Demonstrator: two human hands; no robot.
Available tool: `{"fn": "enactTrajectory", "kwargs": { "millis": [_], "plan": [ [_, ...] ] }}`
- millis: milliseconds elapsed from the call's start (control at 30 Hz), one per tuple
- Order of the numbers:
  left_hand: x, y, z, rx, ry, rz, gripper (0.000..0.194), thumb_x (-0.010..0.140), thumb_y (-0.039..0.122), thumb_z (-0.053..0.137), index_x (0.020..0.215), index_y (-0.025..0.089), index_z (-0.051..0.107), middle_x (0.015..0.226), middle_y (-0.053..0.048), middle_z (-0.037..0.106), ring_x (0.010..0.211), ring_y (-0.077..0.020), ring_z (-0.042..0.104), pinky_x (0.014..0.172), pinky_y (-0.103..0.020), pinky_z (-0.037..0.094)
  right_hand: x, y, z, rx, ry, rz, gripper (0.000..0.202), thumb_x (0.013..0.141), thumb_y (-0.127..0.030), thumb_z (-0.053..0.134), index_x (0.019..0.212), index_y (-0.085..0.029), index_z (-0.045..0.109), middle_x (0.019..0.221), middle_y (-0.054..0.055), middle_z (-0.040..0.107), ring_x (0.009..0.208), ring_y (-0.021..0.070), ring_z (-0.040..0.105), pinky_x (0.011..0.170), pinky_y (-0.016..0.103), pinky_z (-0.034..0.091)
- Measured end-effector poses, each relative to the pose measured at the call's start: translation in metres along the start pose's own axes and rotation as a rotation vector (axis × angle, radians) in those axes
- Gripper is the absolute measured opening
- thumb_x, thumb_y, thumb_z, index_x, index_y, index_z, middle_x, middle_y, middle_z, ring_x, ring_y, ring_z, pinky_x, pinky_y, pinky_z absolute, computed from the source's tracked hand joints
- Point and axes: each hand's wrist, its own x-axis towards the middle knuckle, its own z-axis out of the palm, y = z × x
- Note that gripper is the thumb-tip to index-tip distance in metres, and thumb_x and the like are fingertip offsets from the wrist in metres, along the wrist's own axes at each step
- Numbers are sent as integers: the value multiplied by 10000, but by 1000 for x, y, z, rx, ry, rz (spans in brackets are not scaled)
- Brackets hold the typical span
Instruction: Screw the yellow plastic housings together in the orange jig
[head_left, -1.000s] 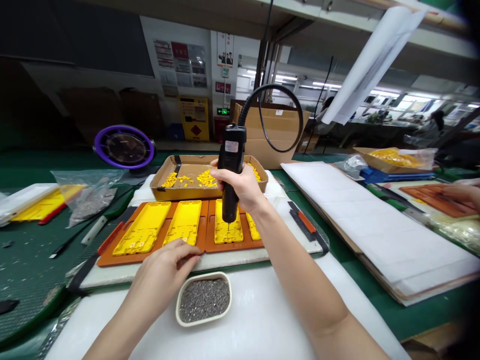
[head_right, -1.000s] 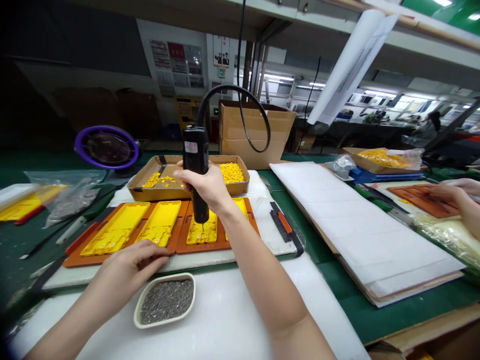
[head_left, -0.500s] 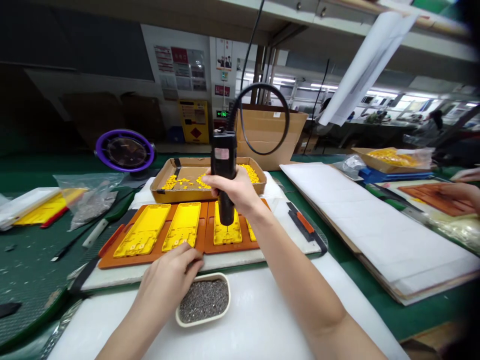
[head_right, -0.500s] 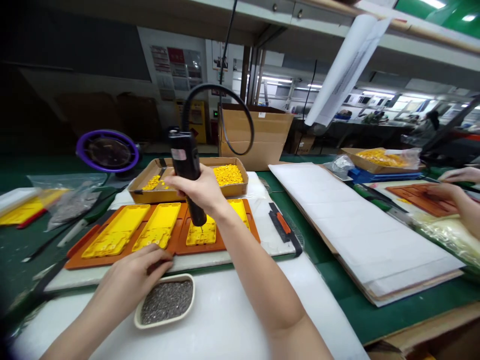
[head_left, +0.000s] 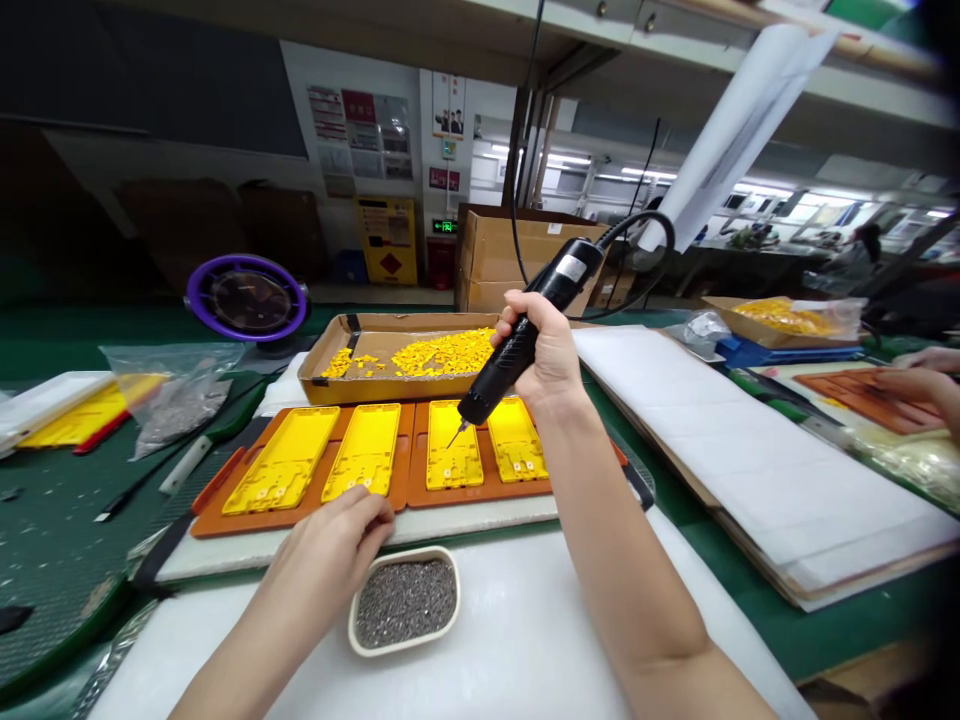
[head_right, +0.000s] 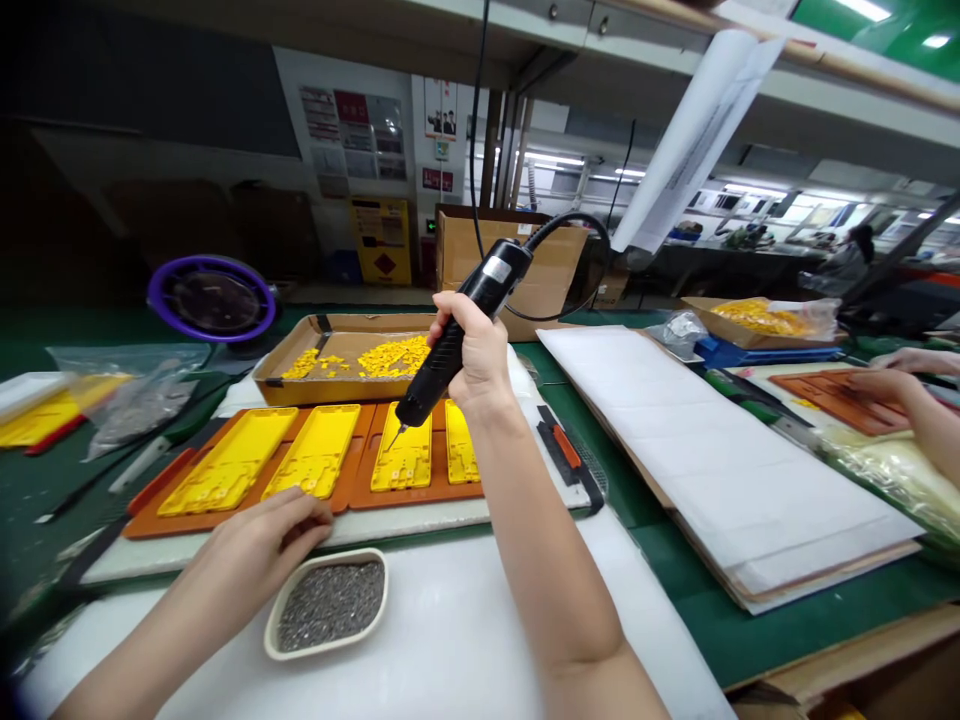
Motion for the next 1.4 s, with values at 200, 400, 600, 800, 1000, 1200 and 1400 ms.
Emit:
{"fn": "enactTrajectory", "kwargs": {
  "millis": [200,400,600,800,1000,1200,1400],
  "plan": [
    [0,-1,0,-34,12,27,261,864,350,318,816,211,534,899,-56,576,805,-230,556,687,-323,385,-1,4,2,30,-27,31,221,623,-254,694,646,-164,494,567,-45,468,488,61,435,488,215,389],
    [0,-1,-3,-532,85,-24,214,841,388,484,793,186,537,783,-29,563,742,-181,533,670,-279,405,-2,4,2,30,-31,22,207,623,-236,697,644,-158,507,564,-42,474,488,62,435,483,213,383],
    [-7,4,-18,-1597,-121,-173,181,788,290,668,802,146,559,772,-5,514,657,-77,476,608,-172,449,-4,3,5,34,-16,28,199,618,-225,691,631,-154,506,569,-40,466,490,60,428,475,211,379],
    [-9,8,-21,-2029,-136,-252,61,783,72,637,838,88,616,722,-22,497,603,-56,510,550,-141,489,-4,5,6,12,-19,12,187,618,-223,683,655,-155,513,577,-47,449,495,61,424,480,209,386],
    [-10,11,-26,-2096,-48,-421,155,852,4,471,803,63,606,689,-47,539,561,-75,586,487,-126,523,-5,6,6,4,-11,14,193,615,-226,689,652,-154,513,576,-51,445,493,61,423,477,205,395],
    [-12,15,-30,-2183,-39,-443,229,891,28,397,766,68,584,661,-43,543,546,-81,601,470,-130,532,-6,6,7,20,-4,23,188,620,-209,693,674,-150,522,569,-49,443,489,63,430,466,196,402],
    [-12,10,-27,-2251,-85,-381,232,899,38,400,779,57,597,656,-43,546,550,-75,596,478,-122,525,-8,5,9,25,4,31,186,605,-206,692,691,-146,539,571,-48,451,480,63,432,450,189,417]
  ]
}}
